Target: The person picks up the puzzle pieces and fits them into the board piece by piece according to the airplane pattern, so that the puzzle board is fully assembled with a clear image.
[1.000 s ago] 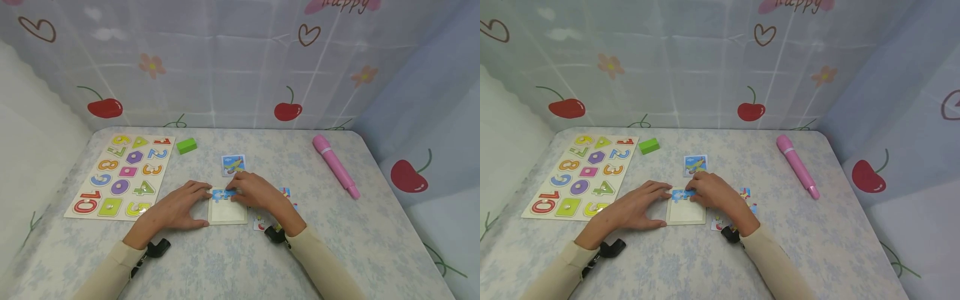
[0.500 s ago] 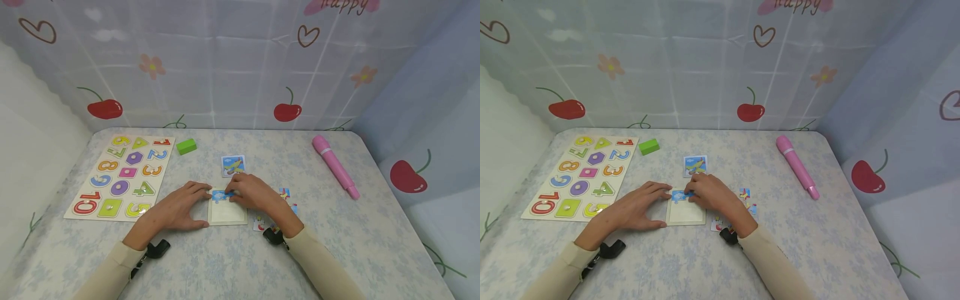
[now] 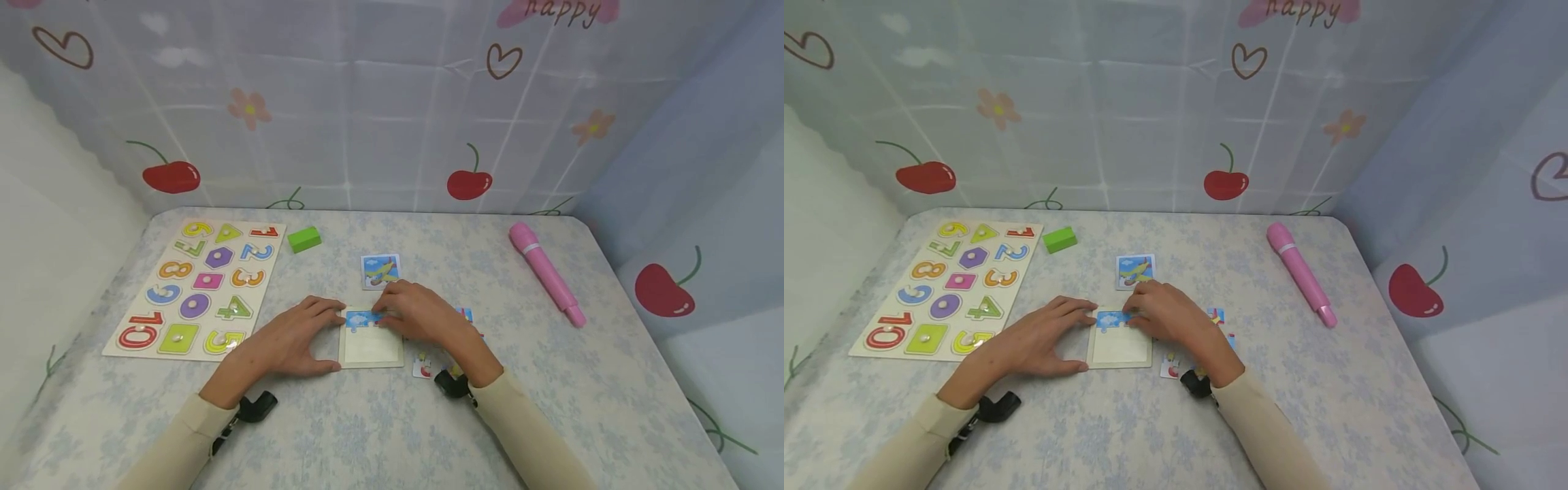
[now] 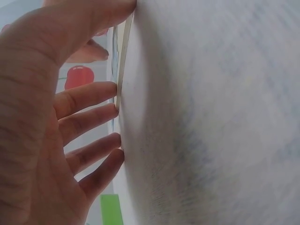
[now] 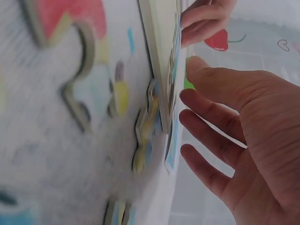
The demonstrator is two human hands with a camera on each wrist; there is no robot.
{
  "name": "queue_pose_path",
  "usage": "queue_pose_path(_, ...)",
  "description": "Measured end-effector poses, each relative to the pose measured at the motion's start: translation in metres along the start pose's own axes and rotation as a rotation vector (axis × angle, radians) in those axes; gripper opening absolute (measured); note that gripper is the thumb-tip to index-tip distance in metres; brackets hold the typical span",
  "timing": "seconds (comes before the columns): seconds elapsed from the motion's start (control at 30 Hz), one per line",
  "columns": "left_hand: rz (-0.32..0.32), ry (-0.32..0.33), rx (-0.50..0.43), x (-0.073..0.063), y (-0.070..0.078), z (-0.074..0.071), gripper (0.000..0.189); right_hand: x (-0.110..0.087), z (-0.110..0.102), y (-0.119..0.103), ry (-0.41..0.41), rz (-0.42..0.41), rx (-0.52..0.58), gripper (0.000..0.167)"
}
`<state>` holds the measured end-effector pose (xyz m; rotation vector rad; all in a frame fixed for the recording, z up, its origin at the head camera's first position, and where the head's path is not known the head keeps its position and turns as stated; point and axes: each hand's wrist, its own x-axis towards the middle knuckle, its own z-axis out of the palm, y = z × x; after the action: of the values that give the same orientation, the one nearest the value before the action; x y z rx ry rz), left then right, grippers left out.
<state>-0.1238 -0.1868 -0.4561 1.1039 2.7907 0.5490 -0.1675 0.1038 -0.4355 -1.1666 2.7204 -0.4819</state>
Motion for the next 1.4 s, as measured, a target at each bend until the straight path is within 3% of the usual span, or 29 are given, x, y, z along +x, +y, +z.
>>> queue_pose_path(0.43, 0.007, 0.011, 0.009, 0.000, 0.000, 0.001, 0.073, -0.023, -0.003, 0.017, 0.015, 0.072, 0.031, 0.030)
queue_pose_path(0.73, 0.003, 0.012, 0.006, 0.000, 0.001, 0.002, 0.073, -0.039, -0.011, 0.028, 0.020, 0.170, 0.081, 0.037)
queue_pose_path(1.4, -0.004, 0.011, -0.006, 0.001, 0.001, 0.000, 0.072, -0.072, -0.017, 0.055, 0.053, 0.267, 0.117, 0.041)
